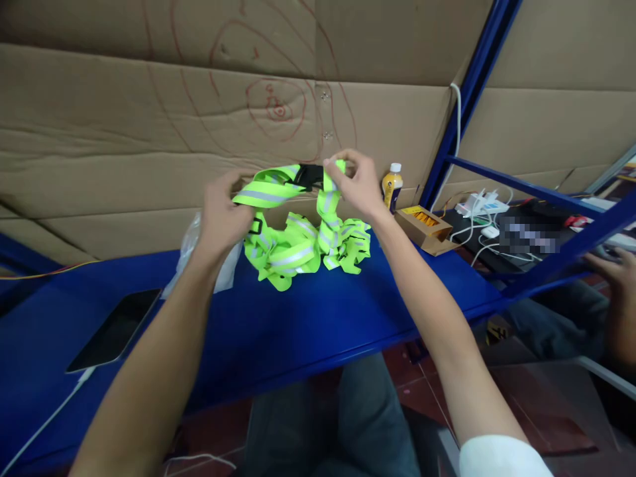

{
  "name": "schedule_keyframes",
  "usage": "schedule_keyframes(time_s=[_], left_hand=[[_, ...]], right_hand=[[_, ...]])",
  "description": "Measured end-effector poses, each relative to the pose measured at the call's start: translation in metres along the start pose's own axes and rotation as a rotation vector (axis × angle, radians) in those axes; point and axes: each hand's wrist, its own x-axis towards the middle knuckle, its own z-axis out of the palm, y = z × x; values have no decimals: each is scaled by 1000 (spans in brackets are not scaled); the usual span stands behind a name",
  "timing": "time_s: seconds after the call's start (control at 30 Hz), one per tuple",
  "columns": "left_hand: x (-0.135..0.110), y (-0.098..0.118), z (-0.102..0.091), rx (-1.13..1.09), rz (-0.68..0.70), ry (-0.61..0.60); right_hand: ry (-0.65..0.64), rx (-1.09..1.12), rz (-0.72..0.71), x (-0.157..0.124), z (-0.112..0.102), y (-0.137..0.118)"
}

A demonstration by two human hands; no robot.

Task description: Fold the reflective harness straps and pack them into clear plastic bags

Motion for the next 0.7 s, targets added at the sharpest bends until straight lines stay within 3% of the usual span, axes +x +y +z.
schedule_keyframes(time_s=[0.1,0.17,0.33,0.53,0.7], left_hand=[[0,13,-8,-7,68,-256],[3,26,-4,-65,106,-318],[12,36,22,-24,116,-101],[12,22,23,-63,38,-168],[10,21,31,13,0,-100]], right_hand=[[-70,27,37,5,9,5],[-115,-6,1,11,18,1],[-145,-141,-105,15,36,-18],[-229,-211,-146,4,35,-25],[-241,-213,-225,3,39,-32]])
